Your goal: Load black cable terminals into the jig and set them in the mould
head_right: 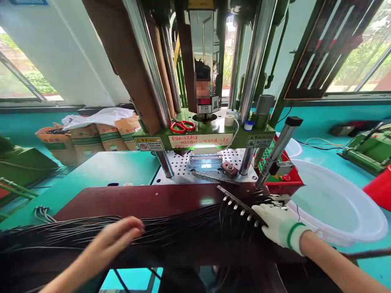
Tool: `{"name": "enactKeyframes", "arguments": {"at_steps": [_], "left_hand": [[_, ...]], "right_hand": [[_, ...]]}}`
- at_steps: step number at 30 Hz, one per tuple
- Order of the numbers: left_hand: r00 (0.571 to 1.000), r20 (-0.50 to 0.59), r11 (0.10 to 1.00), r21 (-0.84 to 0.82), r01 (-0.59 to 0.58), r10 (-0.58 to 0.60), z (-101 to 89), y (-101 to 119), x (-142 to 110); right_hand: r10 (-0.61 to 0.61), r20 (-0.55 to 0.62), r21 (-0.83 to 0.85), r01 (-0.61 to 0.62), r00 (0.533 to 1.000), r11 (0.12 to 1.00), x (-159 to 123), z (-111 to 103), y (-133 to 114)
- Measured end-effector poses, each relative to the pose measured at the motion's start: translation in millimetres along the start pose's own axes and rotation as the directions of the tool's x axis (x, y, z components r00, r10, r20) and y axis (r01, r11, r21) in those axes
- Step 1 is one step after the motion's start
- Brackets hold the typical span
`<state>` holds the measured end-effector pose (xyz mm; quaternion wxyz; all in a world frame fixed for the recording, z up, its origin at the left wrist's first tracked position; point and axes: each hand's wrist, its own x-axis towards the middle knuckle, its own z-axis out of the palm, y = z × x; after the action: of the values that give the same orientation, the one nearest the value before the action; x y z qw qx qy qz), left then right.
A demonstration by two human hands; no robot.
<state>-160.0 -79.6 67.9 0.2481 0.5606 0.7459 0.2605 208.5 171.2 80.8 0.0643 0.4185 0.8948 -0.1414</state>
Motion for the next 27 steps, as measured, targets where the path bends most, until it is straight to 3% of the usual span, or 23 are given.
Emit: {"name": "enactKeyframes", "arguments": {"at_steps": [1, 3, 6, 8, 10, 15, 18, 23, 27], "left_hand": [[0.981, 0.193, 0.994, -0.113, 0.001, 0.021, 21.8, 27.3, 2.6], [0.884, 0.456, 0.966, -0.259, 0.018, 0.106, 64.5, 70.1, 8.3], [0.813, 0.568, 0.956, -0.288, 0.051, 0.128, 112.2, 104.0, 18.9], [0.790, 0.597, 0.954, -0.294, 0.054, 0.139, 128.4, 114.1, 26.4], [0.788, 0.602, 0.944, -0.318, 0.086, 0.131, 135.1, 120.1, 33.2], [0.759, 0.649, 0.822, -0.453, 0.344, 0.040, 138.7, 127.0, 48.7], [0.767, 0.639, 0.771, -0.521, 0.367, 0.067, 138.3, 131.9, 59.0], [0.779, 0.624, 0.598, -0.598, 0.533, -0.070, 131.4, 148.8, 80.4], [0.788, 0.616, 0.493, -0.685, 0.536, 0.000, 117.8, 158.5, 103.1]], "right_hand": [[-0.032, 0.027, -0.063, 0.034, 0.999, 0.997, -0.2, -0.1, -0.9], [-0.061, 0.068, -0.144, 0.070, 0.996, 0.987, 4.0, -4.8, -1.4], [-0.010, 0.066, -0.163, 0.021, 0.998, 0.986, 17.6, -18.7, 1.0], [0.028, 0.068, -0.160, -0.017, 0.997, 0.987, 28.3, -27.2, 1.6], [0.040, 0.074, -0.149, -0.028, 0.996, 0.988, 38.4, -32.7, -1.2], [0.007, 0.005, -0.094, -0.007, 1.000, 0.996, 61.0, -43.3, -21.8], [-0.025, -0.060, -0.032, 0.023, 0.998, 0.999, 79.8, -54.2, -33.8], [-0.099, -0.120, 0.078, 0.109, 0.988, 0.991, 120.6, -74.6, -44.1], [-0.117, -0.115, 0.145, 0.134, 0.986, 0.980, 147.0, -83.5, -49.3]]}}
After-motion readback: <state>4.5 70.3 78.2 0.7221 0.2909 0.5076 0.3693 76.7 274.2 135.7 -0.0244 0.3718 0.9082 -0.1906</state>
